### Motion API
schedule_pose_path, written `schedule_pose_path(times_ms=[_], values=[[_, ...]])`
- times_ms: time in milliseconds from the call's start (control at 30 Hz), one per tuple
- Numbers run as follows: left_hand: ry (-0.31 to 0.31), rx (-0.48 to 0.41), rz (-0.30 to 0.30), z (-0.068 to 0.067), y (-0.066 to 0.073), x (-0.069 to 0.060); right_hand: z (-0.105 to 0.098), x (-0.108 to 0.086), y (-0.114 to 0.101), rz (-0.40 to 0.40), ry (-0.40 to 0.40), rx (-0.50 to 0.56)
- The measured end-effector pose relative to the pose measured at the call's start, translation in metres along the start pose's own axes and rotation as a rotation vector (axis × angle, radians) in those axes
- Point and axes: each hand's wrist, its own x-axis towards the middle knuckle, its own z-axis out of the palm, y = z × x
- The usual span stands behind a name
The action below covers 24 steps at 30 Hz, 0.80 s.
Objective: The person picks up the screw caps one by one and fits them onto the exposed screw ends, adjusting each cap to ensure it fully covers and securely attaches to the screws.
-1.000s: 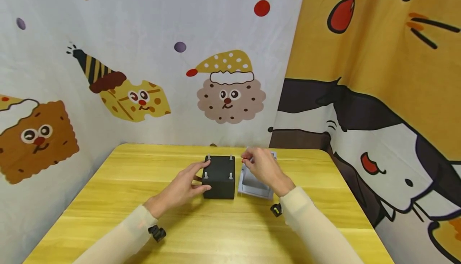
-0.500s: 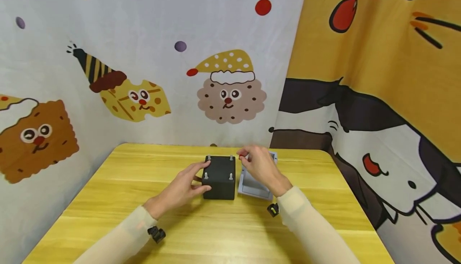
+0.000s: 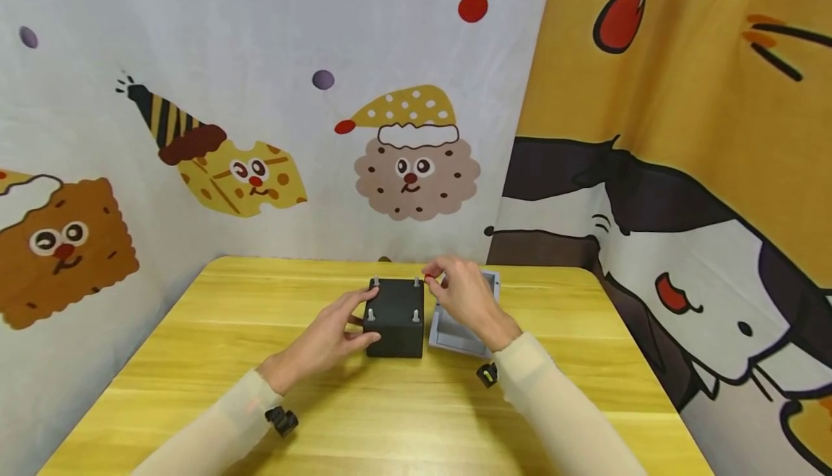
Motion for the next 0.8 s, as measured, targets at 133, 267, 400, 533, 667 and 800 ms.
schedule_pose_path(times_ms=[133, 267, 400, 533, 667, 800], values=[[0.005, 0.009, -0.002, 0.0005, 0.0005, 0.0006, -0.0012, -0.0004, -0.0004, -0.007, 0.002, 0.002], [0.012, 0.017, 0.0, 0.001, 0.0009, 0.0011, -0.0021, -0.0005, -0.0003, -0.027, 0.018, -0.004], [0.013, 0.018, -0.001, 0.0006, 0.0008, 0.0014, -0.0017, 0.0007, -0.0004, -0.023, 0.015, -0.004], [0.012, 0.017, -0.001, 0.0001, -0.0003, 0.0016, -0.0016, 0.0023, -0.0009, -0.017, 0.009, -0.005], [0.014, 0.023, 0.004, -0.0006, -0.0011, 0.003, -0.0027, 0.0035, -0.0015, -0.015, 0.013, -0.002], [0.013, 0.03, 0.009, -0.0014, -0.0013, 0.0043, -0.0038, 0.0044, -0.0014, -0.013, 0.014, 0.002]])
